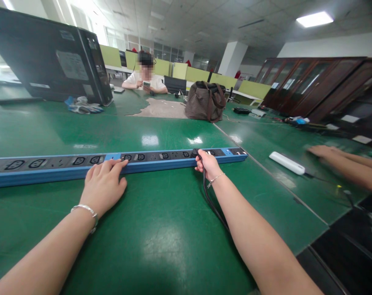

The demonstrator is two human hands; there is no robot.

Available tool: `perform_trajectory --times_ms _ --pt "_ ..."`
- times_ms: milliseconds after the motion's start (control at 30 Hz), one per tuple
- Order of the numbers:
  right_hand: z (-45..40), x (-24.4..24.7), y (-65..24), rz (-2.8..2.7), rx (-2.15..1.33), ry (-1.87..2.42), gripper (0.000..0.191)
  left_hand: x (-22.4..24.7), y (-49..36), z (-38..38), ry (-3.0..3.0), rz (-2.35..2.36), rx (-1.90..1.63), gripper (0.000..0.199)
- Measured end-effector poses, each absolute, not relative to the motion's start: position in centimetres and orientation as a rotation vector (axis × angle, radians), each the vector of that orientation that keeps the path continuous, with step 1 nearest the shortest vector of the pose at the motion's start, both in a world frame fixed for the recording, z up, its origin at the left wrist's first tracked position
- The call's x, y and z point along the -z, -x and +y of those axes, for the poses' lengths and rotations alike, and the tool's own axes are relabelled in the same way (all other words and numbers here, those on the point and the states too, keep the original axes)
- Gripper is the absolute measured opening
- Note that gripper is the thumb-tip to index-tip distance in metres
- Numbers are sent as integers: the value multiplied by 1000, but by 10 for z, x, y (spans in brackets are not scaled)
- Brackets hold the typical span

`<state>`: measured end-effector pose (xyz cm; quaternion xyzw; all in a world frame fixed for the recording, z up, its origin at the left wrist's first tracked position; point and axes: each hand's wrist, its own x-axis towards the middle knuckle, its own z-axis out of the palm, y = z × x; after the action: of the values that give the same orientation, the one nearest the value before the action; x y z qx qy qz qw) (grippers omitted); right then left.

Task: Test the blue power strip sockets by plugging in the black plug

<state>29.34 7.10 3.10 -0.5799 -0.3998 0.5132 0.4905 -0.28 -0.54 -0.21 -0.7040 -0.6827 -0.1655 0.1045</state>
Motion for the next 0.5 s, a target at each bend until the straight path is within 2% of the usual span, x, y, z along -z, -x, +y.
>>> perform_trajectory --times_ms 200,500 --pt "56 -62 -296 -1068 -1151 938 43 2 2 -5 2076 -2016 493 52" --pt "44 -57 -250 -811 -1488 1065 43 0 1 -6 2076 -2033 499 52"
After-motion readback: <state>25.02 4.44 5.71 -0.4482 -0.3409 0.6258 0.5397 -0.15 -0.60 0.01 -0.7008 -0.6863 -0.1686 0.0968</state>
